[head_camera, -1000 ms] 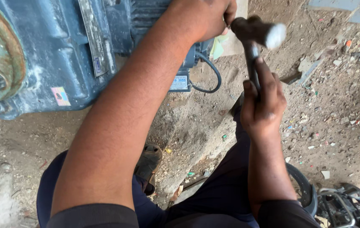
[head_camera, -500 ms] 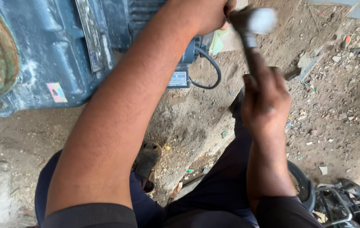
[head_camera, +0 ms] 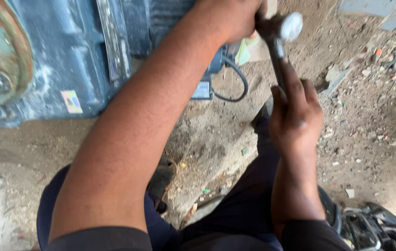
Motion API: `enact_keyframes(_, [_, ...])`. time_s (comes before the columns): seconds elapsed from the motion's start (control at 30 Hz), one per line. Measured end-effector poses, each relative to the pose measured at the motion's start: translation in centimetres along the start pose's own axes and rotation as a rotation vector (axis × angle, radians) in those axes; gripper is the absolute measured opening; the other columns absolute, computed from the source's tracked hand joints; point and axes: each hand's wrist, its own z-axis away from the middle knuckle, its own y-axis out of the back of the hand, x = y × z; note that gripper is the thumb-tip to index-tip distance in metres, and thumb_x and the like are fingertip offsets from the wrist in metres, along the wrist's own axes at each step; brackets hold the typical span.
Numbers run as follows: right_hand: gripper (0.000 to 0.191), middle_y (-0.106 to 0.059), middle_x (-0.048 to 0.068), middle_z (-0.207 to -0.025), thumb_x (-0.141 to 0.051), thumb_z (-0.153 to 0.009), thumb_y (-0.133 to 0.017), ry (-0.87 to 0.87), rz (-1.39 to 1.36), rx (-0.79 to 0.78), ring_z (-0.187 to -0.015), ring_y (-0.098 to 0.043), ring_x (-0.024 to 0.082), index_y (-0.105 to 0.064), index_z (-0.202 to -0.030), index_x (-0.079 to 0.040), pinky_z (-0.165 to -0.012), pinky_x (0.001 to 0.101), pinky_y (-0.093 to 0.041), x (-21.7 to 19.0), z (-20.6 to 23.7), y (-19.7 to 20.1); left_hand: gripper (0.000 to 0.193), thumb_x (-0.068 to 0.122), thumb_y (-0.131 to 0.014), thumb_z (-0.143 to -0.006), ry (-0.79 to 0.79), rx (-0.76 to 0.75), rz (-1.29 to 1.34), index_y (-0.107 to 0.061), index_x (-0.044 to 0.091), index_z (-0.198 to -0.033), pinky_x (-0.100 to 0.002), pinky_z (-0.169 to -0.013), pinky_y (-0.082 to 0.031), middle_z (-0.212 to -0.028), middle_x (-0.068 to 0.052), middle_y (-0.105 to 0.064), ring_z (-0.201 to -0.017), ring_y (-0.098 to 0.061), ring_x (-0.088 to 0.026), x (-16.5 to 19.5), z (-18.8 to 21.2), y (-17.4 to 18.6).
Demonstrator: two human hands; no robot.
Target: The person works on a blue water pump with an electric motor set on a wooden plank on the ground. They loosen bolts on the motor with a spanner, remove the fan cover and terminal box cover and set them on the ground, rub a green abrasive pad on the motor housing, and tap parts with a hammer.
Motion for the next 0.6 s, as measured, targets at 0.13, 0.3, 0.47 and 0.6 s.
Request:
enact_keyframes(0.13, [0.042, -0.067, 0.022, -0.112, -0.001, -0.109, -0.066, -0.009, 0.022, -0.024, -0.094, -0.069, 0.038, -0.055, -0.15, -0.004, -0.079, 0.0455, -0.056, 0.2, 0.0, 0.0, 0.009, 0.013, -0.073, -0.088, 0.077, -0.097, 0.151, -0.078, 0.018, -0.092, -0.037, -0.063, -0.058, -0.082, -0.003, -0.077, -0.074, -0.075, -0.016, -0.1, -0.2, 0.1])
enact_keyframes(0.3, [0.042, -0.068, 0.023, -0.12, 0.0, -0.11, -0.065, 0.048, -0.002, 0.021, -0.1, -0.071, 0.037, -0.053, -0.15, -0.005, -0.082, 0.0426, -0.058, -0.2, 0.2, 0.2, 0.018, 0.015, -0.079, -0.08, 0.008, -0.054, 0.001, -0.081, 0.022, -0.096, -0.041, -0.064, -0.056, -0.085, -0.005, -0.077, -0.074, -0.073, -0.021, 0.2, 0.0, 0.4])
enact_keyframes(0.47, [0.046, -0.069, 0.025, -0.106, 0.0, -0.102, -0.067, -0.154, 0.021, -0.077, -0.09, -0.07, 0.042, -0.059, -0.148, -0.003, -0.076, 0.049, -0.056, -0.2, 0.1, 0.2, 0.029, 0.015, -0.081, -0.077, 0.03, -0.028, 0.078, -0.079, 0.025, -0.104, -0.04, -0.063, -0.058, -0.084, -0.005, -0.077, -0.074, -0.074, -0.019, 0.6, 0.2, 1.7])
enact_keyframes(0.6, [0.038, -0.067, 0.024, -0.131, 0.0, -0.114, -0.061, 0.104, -0.082, 0.077, -0.109, -0.072, 0.04, -0.048, -0.149, -0.003, -0.091, 0.0441, -0.06, 0.3, 0.0, 0.7, 0.02, 0.025, -0.072, -0.086, 0.32, -0.146, 0.14, -0.077, 0.019, -0.105, -0.041, -0.066, -0.059, -0.084, -0.009, -0.075, -0.072, -0.074, -0.022, -0.4, 0.6, 2.6])
